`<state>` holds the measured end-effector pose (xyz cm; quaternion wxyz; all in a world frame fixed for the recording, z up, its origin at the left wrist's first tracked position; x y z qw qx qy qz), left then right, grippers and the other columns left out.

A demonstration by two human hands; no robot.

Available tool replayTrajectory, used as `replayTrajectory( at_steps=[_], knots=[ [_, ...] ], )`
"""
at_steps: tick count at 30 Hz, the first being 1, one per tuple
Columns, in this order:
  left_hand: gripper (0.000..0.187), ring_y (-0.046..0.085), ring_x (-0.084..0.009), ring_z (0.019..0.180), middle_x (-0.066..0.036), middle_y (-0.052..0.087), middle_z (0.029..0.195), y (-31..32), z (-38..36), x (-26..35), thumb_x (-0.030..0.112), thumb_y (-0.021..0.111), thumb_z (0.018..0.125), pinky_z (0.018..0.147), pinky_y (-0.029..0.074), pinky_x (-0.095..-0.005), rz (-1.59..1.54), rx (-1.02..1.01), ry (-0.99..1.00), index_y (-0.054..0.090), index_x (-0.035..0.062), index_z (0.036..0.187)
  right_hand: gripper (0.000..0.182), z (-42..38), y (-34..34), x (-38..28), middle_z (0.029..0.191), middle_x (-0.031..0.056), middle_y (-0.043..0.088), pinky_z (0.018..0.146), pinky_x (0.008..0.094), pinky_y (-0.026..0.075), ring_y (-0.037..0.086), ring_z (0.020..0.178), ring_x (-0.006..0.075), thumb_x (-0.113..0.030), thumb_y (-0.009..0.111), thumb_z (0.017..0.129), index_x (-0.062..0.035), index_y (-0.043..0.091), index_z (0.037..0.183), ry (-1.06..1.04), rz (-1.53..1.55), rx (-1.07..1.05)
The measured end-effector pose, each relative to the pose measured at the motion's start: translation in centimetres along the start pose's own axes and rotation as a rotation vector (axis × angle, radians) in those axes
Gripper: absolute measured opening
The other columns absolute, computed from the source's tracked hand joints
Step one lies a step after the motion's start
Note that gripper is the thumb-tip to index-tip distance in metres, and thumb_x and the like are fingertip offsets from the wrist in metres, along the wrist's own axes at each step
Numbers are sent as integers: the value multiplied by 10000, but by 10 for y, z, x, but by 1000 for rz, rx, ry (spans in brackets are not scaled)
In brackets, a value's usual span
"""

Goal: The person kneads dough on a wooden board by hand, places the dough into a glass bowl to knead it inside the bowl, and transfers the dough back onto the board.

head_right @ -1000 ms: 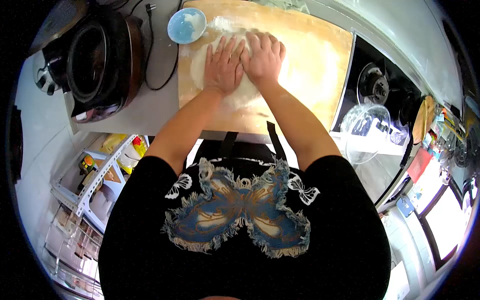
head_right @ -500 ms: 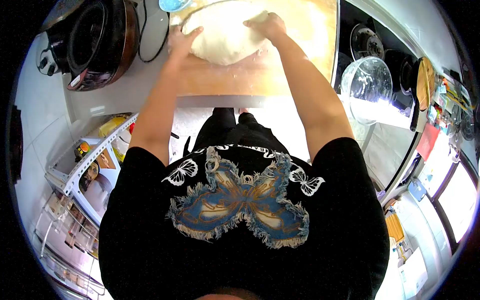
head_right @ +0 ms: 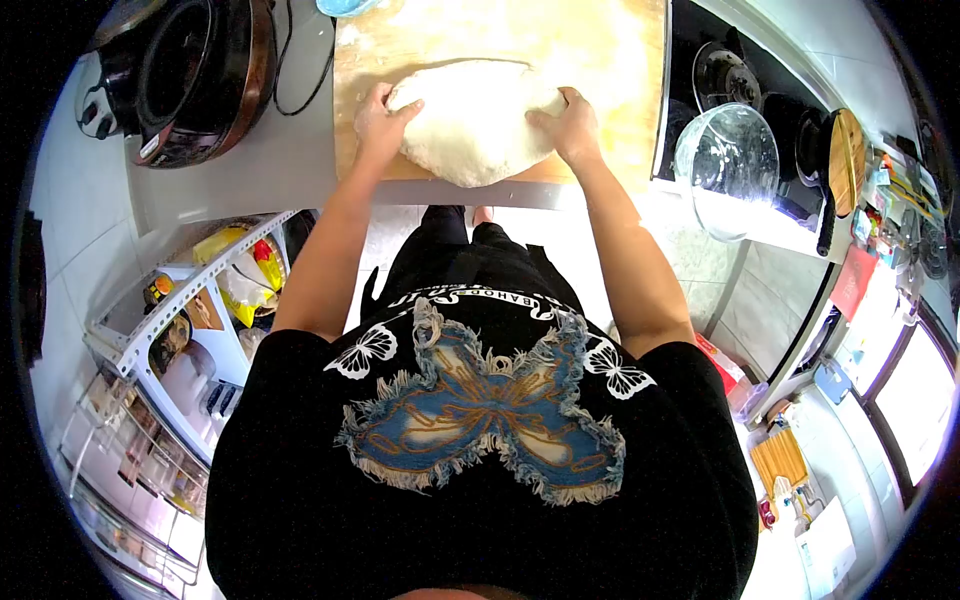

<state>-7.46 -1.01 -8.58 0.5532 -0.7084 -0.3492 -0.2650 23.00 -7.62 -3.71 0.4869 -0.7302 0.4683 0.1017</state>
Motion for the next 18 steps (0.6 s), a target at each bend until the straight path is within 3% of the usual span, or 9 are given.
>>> replayTrajectory(
  at_steps=[1,2,3,4,6,7,8,12,18],
  knots=[
    [527,641,-281,1033,-181,680,1085,0,-9,8,361,881,721,889,502,-407,-2,-2,-6,668,40,1082,709,-1,-2,-1,1245,241,647,940,419,530,659,1081,324,-264,829,784,34,540,1359,10,-92,-27],
    [572,601,-288,1138,-209,628,1202,-8,-24,29,342,844,764,993,458,-424,279,126,56,623,32,1190,709,-4,4,-3,1245,241,647,940,419,530,659,1081,324,-264,829,784,34,540,1359,9,-98,-32],
    [620,562,-296,1244,-237,577,1319,-9,-35,48,323,807,807,1097,413,-440,563,249,115,577,23,1299,706,-9,5,-11,1343,241,578,1021,458,464,590,1195,324,-271,781,819,5,504,1407,-109,-296,140],
    [675,476,-291,1351,-223,496,1448,18,-46,39,324,683,905,1195,301,-470,679,492,413,454,63,1483,704,-14,9,-20,1441,242,509,1103,497,399,520,1309,325,-279,733,855,-23,468,1455,-230,-490,314],
    [652,414,-271,1423,-140,472,1519,43,-43,67,353,564,975,1217,264,-479,447,20,486,387,109,1554,670,3,36,-27,1508,203,438,1135,523,342,455,1363,313,-259,675,895,-68,434,1490,-392,-454,320],
    [566,375,-253,1462,-57,445,1562,60,-44,79,336,498,998,1224,240,-499,349,3,606,448,118,1517,642,8,49,-37,1576,163,366,1168,550,284,389,1417,302,-240,617,934,-113,400,1525,-546,-413,327],
    [551,377,-243,1462,-47,456,1553,68,-43,82,334,499,992,1218,245,-501,407,5,658,471,129,1503,498,9,57,-47,1523,75,466,1163,536,289,439,1377,283,-248,534,977,-184,496,1470,-540,-383,373],
    [548,391,-237,1453,-38,479,1531,73,-34,83,343,510,973,1207,243,-520,454,-55,702,501,141,1482,365,15,67,-48,1373,-31,605,1148,446,298,501,1306,222,-306,502,978,-234,647,1305,-515,-465,446],
    [569,407,-248,1439,-49,490,1517,71,-29,85,370,522,961,1196,244,-540,412,-58,691,500,133,1478,348,20,64,-54,1325,-15,625,1134,451,304,530,1257,236,-281,513,960,-235,665,1269,-558,-456,462]
  ],
)
Point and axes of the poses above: each hand's wrist, its own z-axis towards the middle knuckle, its own y-axis out of the palm, x = y × z, the point moved 5 cm from there along z, towards the middle knuckle
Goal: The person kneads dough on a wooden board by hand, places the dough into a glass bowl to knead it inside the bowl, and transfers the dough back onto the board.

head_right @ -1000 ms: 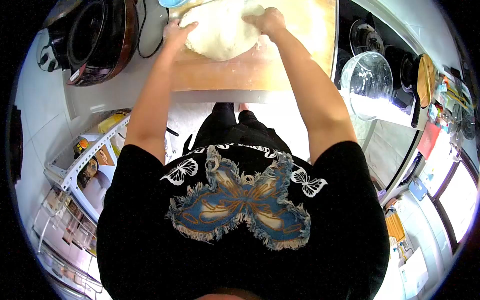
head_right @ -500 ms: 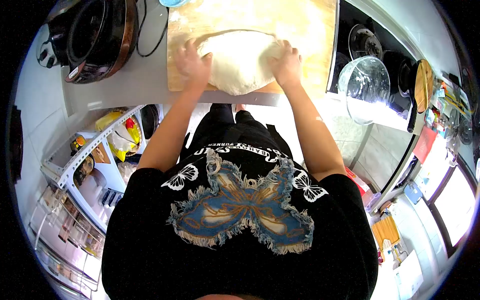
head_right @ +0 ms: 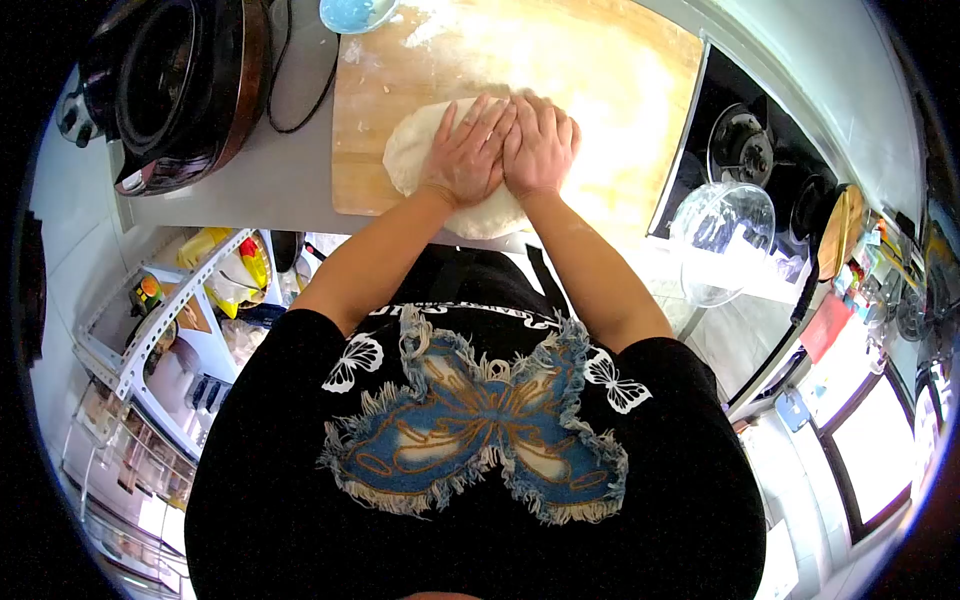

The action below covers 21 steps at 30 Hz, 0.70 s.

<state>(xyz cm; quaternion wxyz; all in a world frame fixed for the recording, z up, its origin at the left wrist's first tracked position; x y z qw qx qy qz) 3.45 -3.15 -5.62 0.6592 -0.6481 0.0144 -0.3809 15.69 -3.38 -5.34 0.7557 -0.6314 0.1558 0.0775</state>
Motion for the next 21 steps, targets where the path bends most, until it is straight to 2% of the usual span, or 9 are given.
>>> replayTrajectory(
  at_steps=[5,9,11,12,13,15,17,19,21],
  knots=[
    [572,389,-255,1450,-57,472,1532,3,6,-2,367,523,962,1200,239,-537,42,20,34,497,116,1475,349,1,2,5,1300,-4,620,1125,459,308,520,1257,258,-298,520,957,-235,658,1272,23,-34,-12],
    [548,383,-263,1452,-61,433,1565,9,7,-19,387,521,971,1208,236,-517,-73,-110,43,521,126,1453,436,11,-3,26,1424,58,530,1145,452,342,460,1347,277,-365,546,992,-245,557,1412,45,102,-352],
    [681,361,-324,1440,-124,415,1552,24,-19,-64,447,582,934,1165,308,-492,147,117,-46,431,115,1510,508,2,16,83,1446,132,508,1114,429,404,489,1326,317,-209,637,942,-103,526,1426,201,960,-216],
    [739,387,-349,1414,-159,451,1516,14,-30,-80,511,613,907,1144,342,-463,339,303,-154,437,107,1499,635,5,-4,100,1384,162,554,1067,361,455,539,1283,279,-226,750,882,-12,496,1423,277,401,-339],
    [739,387,-349,1414,-159,451,1516,-4,-31,-86,511,613,907,1144,342,-463,335,307,-145,437,107,1499,635,7,-22,89,1384,162,554,1067,361,455,539,1283,279,-226,750,882,-12,496,1423,281,398,-330],
    [656,543,-388,1244,-169,589,1325,-24,-37,-109,511,778,794,997,454,-495,-238,-188,-724,599,89,1263,779,-7,-33,75,1285,154,628,1030,353,487,600,1204,249,-334,840,804,20,498,1409,742,722,-468],
    [705,568,-384,1210,-172,612,1277,-22,-31,-100,506,822,742,970,466,-493,-230,-164,-676,581,79,1248,838,0,-26,72,1219,171,676,973,370,528,666,1085,268,-398,891,735,22,542,1371,634,650,-340],
    [757,593,-379,1176,-175,635,1228,-22,-27,-89,501,866,690,942,478,-492,-220,-155,-627,562,69,1234,811,1,-22,67,1164,189,705,920,376,553,692,1029,268,-397,903,711,45,593,1315,706,572,-559],
    [739,644,-361,1076,-174,673,1092,-24,-18,-78,428,897,673,879,505,-459,-234,-124,-588,534,60,1202,779,10,-25,66,1110,202,723,892,372,565,711,987,264,-396,909,691,59,636,1260,655,533,-575]
  ],
)
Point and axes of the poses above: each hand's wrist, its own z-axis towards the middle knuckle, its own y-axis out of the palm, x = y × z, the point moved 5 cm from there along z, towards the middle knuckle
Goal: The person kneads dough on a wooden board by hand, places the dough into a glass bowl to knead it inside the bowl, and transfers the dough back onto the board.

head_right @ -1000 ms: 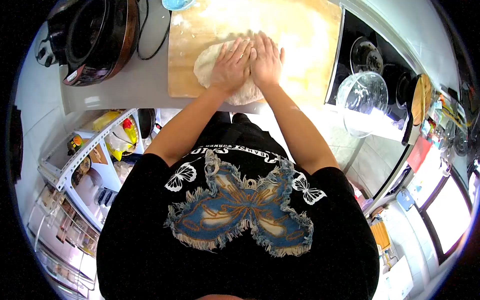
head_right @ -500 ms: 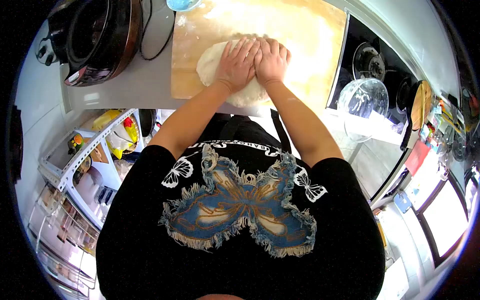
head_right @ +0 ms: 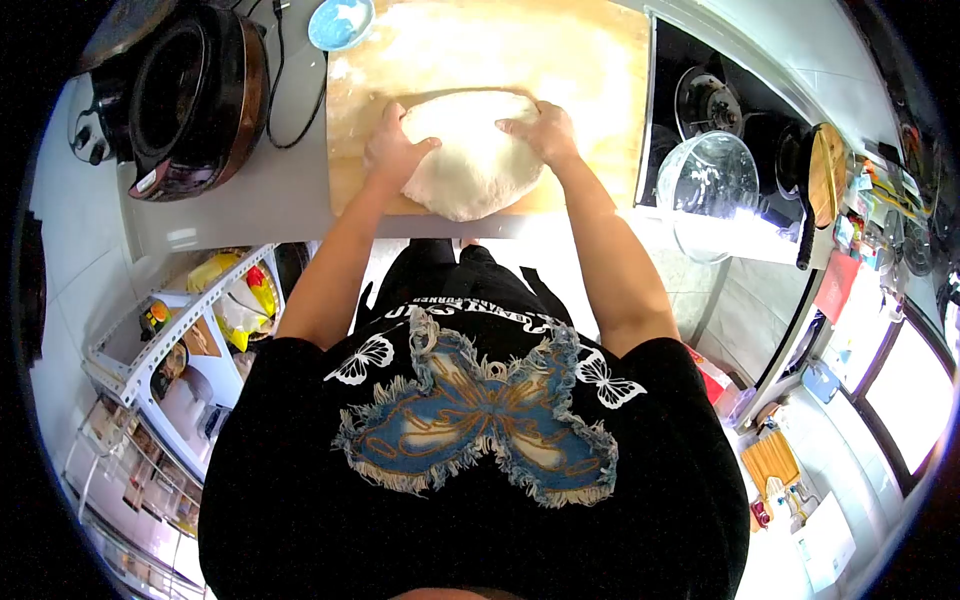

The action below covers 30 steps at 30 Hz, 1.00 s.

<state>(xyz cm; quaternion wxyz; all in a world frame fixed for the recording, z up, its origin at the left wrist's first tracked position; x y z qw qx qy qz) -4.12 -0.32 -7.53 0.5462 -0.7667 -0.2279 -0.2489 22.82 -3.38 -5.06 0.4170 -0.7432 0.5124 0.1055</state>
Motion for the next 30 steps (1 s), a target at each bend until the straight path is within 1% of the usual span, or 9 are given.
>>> replayTrajectory(
  at_steps=[4,10,11,12,14,16,17,20,30],
  knots=[
    [688,669,-351,994,-176,684,1030,-17,9,33,380,911,665,837,521,-433,-144,145,69,535,53,1140,766,19,-40,-9,1098,233,727,860,381,577,730,945,313,-388,896,700,119,642,1214,-125,-149,149],
    [627,640,-353,1078,-170,678,1136,-4,79,70,275,884,733,897,522,-428,-192,239,-5,519,27,1179,639,81,-78,-35,1189,255,668,914,411,553,690,1047,347,-354,811,789,-9,642,1300,-241,-242,318],
    [625,516,-353,1326,-193,576,1398,1,84,73,353,722,893,1089,436,-425,-26,27,-168,488,12,1361,578,90,-75,-35,1174,242,665,949,426,532,669,1076,360,-339,753,826,-38,642,1307,-253,-413,382],
    [625,516,-353,1326,-193,576,1398,10,82,76,353,722,893,1089,436,-425,-31,29,-176,488,12,1361,522,98,-72,-35,1159,228,662,984,442,510,647,1105,373,-324,696,864,-66,642,1314,-264,-585,442],
    [642,292,-322,1507,-151,358,1610,32,71,102,401,463,1021,1237,234,-446,631,339,282,340,56,1548,481,97,-51,-39,1200,192,647,1084,479,415,570,1213,381,-294,596,907,-87,621,1340,-221,-659,382],
    [629,139,-267,1560,-86,172,1686,62,64,119,401,276,1057,1275,18,-451,572,50,455,243,83,1598,471,89,-30,-47,1277,155,606,1153,509,305,499,1286,359,-273,566,924,-144,601,1375,-488,-848,660],
    [628,193,-268,1548,-100,271,1659,68,58,125,435,357,1042,1272,71,-471,335,117,545,371,68,1551,454,84,-24,-56,1364,103,559,1173,514,235,429,1348,333,-288,544,937,-186,599,1375,-509,-549,501],
    [672,281,-289,1506,-92,405,1576,60,53,120,474,493,964,1231,195,-508,264,239,670,460,54,1487,399,77,-8,-62,1332,41,578,1135,478,271,465,1300,294,-318,534,930,-253,648,1307,-456,-562,636],
    [732,255,-307,1512,-127,363,1596,56,57,125,471,505,916,1235,157,-528,333,112,583,429,50,1510,359,87,-10,-63,1211,36,601,1070,472,321,509,1176,298,-352,562,886,-266,710,1201,-464,-609,704]
  ],
)
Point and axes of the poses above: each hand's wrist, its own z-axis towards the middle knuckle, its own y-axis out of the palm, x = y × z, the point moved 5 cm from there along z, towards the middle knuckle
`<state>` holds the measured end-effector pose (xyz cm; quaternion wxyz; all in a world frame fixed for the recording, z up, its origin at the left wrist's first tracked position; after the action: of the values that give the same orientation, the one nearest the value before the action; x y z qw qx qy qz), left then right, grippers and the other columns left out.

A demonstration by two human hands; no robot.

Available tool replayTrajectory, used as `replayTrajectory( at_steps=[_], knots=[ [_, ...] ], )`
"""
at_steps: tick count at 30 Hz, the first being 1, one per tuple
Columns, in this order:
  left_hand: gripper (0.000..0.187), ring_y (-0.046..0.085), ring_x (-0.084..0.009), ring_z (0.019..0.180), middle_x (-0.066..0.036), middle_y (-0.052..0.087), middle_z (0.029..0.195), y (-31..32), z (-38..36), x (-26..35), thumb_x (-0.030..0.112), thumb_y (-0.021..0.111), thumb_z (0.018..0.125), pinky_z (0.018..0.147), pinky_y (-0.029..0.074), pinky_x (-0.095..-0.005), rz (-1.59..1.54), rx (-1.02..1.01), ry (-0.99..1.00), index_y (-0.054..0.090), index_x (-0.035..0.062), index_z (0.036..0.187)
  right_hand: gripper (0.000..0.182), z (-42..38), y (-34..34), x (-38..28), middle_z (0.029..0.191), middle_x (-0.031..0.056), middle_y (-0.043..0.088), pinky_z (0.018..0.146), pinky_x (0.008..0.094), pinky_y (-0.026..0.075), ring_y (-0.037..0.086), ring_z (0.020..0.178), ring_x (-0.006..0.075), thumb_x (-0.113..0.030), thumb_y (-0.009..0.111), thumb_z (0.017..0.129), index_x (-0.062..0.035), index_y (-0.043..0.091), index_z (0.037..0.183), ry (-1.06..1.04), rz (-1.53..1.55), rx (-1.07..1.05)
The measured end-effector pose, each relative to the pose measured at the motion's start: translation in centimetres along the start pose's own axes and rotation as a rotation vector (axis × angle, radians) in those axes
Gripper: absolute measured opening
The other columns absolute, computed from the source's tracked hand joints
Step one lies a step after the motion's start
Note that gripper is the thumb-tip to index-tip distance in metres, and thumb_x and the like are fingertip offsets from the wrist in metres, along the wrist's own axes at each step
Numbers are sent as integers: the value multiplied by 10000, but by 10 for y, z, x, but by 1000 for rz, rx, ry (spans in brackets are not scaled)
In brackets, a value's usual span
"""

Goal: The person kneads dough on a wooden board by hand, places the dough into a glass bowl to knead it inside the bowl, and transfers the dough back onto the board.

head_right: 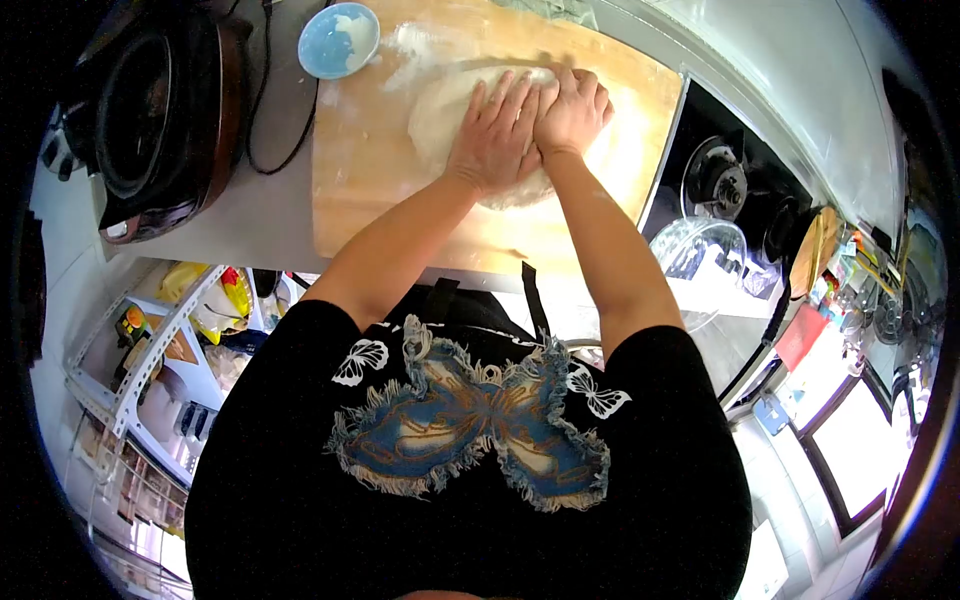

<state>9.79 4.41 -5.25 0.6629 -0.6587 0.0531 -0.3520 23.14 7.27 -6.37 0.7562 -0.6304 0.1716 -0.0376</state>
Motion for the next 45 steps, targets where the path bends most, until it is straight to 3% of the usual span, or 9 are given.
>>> replayTrajectory(
  at_steps=[6,8,10,16,17,28,30,39,45],
  knots=[
    [627,213,-349,1521,-189,306,1613,3,1,-1,438,521,903,1244,133,-521,-62,161,21,516,181,1475,295,10,-12,23,1302,64,564,1129,482,260,456,1269,328,-348,605,946,-254,706,1206,-21,237,-134],
    [530,176,-366,1531,-203,275,1624,-2,-1,-2,438,560,918,1247,117,-530,-54,218,52,599,214,1397,329,1,-60,3,1307,63,560,1112,486,270,456,1250,335,-387,680,907,-248,720,1203,-302,140,-47],
    [541,88,-409,1542,-218,221,1636,-5,0,1,456,560,951,1253,48,-553,-86,4,17,548,228,1442,339,-9,-74,-13,1249,64,591,1086,491,294,454,1240,321,-428,756,840,-232,765,1116,-279,138,-122],
    [417,98,-388,1544,-158,248,1641,-19,1,14,460,655,908,1256,72,-554,-106,45,147,708,214,1241,342,-11,-45,12,914,63,740,870,361,502,671,888,226,-349,821,816,-57,786,991,188,695,-557],
    [397,114,-369,1544,-121,232,1655,-20,1,15,464,676,893,1256,96,-551,-155,-2,144,740,206,1189,287,-10,-50,14,864,70,766,752,299,534,697,770,185,-268,808,835,-18,780,974,107,665,-484],
    [193,136,-297,1551,-23,307,1644,-42,-6,1,275,749,835,1269,98,-513,-291,15,308,799,344,1008,220,-7,-66,16,910,76,766,775,324,534,689,801,181,-189,789,818,-94,800,1015,24,217,-560],
    [206,143,-289,1551,-6,308,1644,-42,-6,2,252,755,825,1269,101,-517,-311,3,311,800,354,998,300,-8,-57,16,917,81,756,768,326,530,672,806,175,-212,819,805,-58,782,1060,80,712,-695],
    [261,178,-299,1540,3,368,1618,-43,-7,8,191,757,760,1265,129,-538,-395,20,392,817,368,942,268,-30,-59,4,861,66,735,765,291,503,635,781,123,-180,819,825,14,761,1002,193,1047,-966],
    [358,265,-335,1504,-77,472,1538,-44,-6,-22,130,685,828,1261,112,-504,-331,98,174,772,276,1142,343,-17,-45,37,935,95,749,783,319,531,693,858,205,-273,857,747,-92,760,1021,120,345,-722]
  ],
)
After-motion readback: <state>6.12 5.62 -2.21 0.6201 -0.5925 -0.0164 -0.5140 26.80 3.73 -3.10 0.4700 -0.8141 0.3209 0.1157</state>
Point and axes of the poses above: each hand's wrist, its own z-axis towards the middle knuckle, its own y-axis out of the palm, x = y × z, the point moved 5 cm from there along z, towards the middle knuckle
